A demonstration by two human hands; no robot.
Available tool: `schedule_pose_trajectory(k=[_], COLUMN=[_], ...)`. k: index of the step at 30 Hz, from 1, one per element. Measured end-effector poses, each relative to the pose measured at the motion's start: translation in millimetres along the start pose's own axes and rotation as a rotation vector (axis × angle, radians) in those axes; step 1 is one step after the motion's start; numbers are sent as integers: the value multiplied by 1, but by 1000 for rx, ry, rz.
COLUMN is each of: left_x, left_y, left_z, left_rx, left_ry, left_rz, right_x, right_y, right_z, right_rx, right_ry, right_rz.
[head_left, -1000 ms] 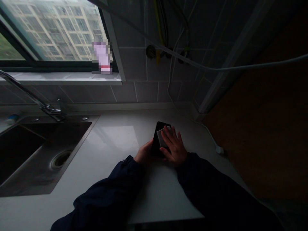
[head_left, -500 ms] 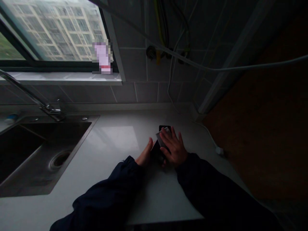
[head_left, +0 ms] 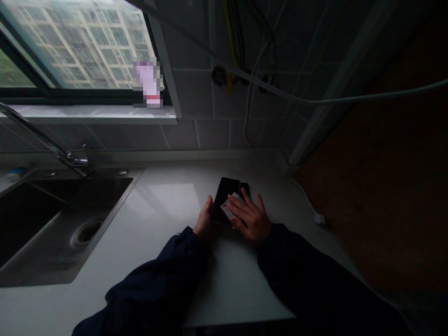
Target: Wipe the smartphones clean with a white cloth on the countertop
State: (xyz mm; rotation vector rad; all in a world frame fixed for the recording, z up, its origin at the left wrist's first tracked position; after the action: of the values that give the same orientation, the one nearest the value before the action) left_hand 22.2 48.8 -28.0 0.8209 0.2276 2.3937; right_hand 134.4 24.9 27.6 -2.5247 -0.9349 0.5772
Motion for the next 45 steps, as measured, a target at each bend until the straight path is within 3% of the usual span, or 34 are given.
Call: schedule_pose_trajectory(k=[9,13,17,23,27,30,34,38,41,45], left_x=[-11,-9,-3,7,13,15,18,21,18,11], left_y=[0,0,-2,-4,-4,-4,-3,-2,-4,-5], left_z=[0,4,7,0,-3,-5,-3,-2,-6,-5], left_rx=[-185,-185,-198,-148,-78,-23,-12,-23,-17,-76], left_ry=[-181,-263,-294,-205,-222,-236,-240,-200,-158,-272], left_rz=[-67,39,205,266,282,266,277,278,273,309], right_x=[21,26,18,1,2,8,34,59,62,47], right_y=[-1,1,3,5,4,3,4,8,11,12], right_z=[-10,-2,11,14,4,-6,-13,3,26,38], right_rx=[99,71,-5,-3,63,101,224,382,360,247], right_ry=[-53,-174,-309,-296,-350,-463,-664,-1130,-1413,-1500], right_rz=[230,272,184,-39,-39,88,466,734,911,950])
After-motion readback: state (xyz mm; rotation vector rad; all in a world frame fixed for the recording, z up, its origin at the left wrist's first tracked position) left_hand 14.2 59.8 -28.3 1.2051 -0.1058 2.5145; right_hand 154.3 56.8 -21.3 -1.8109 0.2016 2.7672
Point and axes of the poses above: each hand's wrist, its own y-axis away from the middle knuckle, its own z-axis out of the palm, x = y × z, the point moved 7 cm from there along -y, towards the middle knuckle, and after that the axes turned 4 degrees about -y, right-handed, at the moved point
